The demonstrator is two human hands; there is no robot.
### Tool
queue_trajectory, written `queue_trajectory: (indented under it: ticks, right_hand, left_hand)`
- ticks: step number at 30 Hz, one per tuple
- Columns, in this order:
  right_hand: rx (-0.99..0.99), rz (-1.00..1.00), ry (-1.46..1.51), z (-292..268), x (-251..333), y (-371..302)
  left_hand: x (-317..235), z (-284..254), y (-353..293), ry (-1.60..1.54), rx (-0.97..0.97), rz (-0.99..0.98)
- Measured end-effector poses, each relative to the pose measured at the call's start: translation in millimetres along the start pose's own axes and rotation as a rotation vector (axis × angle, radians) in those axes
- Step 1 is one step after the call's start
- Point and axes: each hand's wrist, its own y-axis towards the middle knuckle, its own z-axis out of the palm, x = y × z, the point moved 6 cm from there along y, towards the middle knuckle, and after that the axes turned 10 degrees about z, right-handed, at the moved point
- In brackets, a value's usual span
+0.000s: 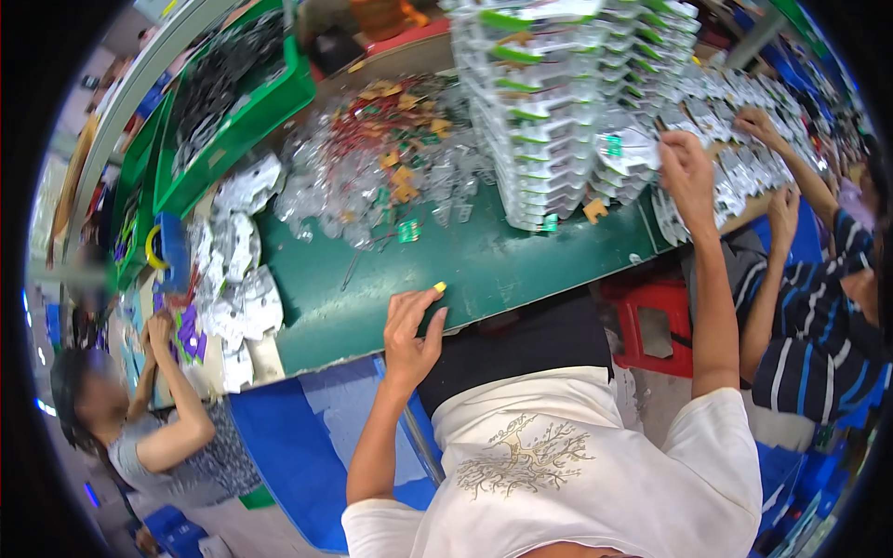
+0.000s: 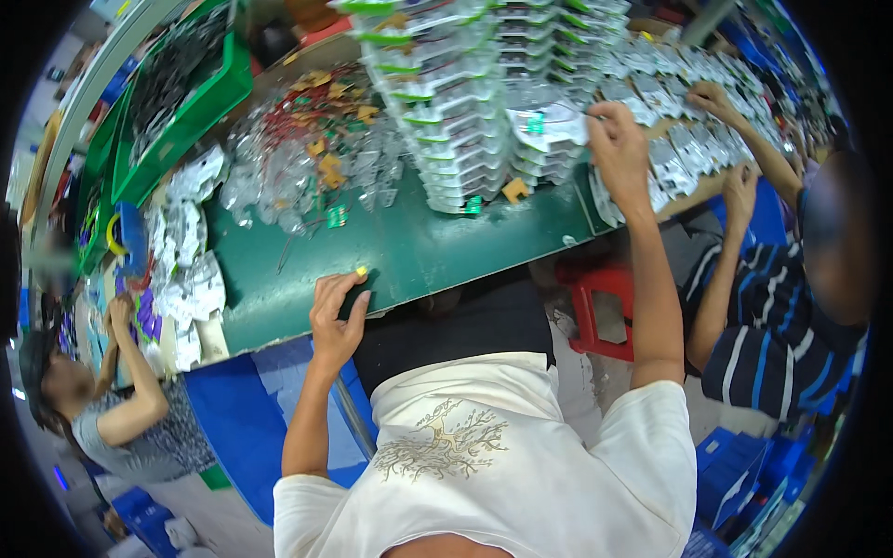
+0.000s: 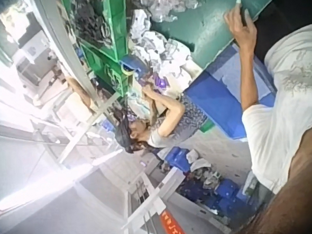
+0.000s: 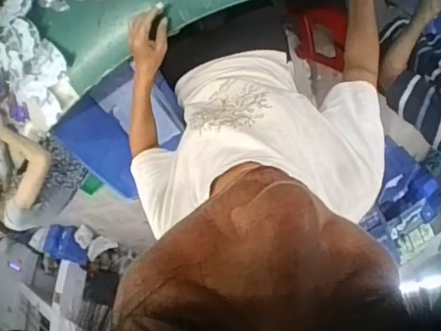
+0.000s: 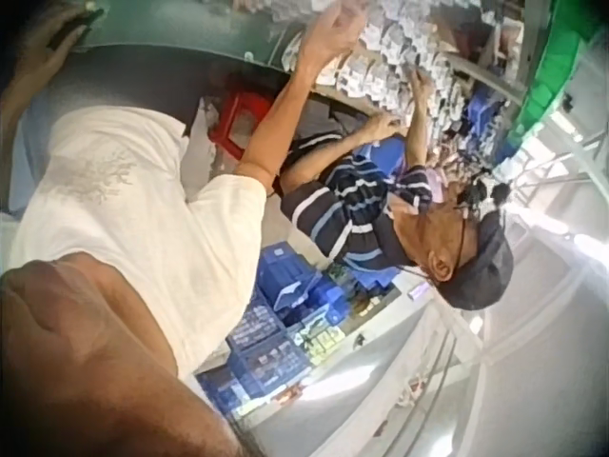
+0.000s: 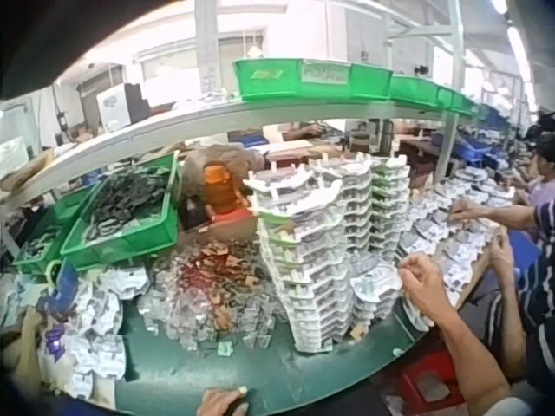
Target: Assembling small plastic components by inserting a yellow part into a white plastic base at a factory workbench.
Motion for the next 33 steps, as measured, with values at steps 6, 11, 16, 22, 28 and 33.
queue_trajectory:
  ticks: [6, 11, 16, 22, 28, 33]
  right_hand:
    - [-0.232, -0.219, -0.066, 2.5, 54.1, -64.2]
    - [0.607, -0.568, 0.015, 164.4, 153.0, -163.6]
    - [0.645, -0.791, 0.027, 300.4, 163.1, -167.3]
    - [0.708, -0.987, -0.412, 339.9, 155.8, -171.8]
    - [0.834, -0.690, 0.025, 282.3, 175.4, -186.5]
    - [0.813, -0.682, 0.035, 255.4, 166.5, -190.6]
  left_hand:
    - [7.7, 10.5, 3.5, -0.075, -0.057, 0.037]
    - [6.6, 6.3, -6.7, -0.153, -0.102, 0.025]
    - [-16.5, -8.9, -13.3, -0.175, -0.073, 0.048]
    - [0.4, -62.6, -50.9, -0.112, -0.285, -0.316]
    - [37.3, -74.9, -52.5, -0.656, -0.587, -0.606]
    - [35.6, -73.2, -28.0, -0.566, -0.525, -0.426]
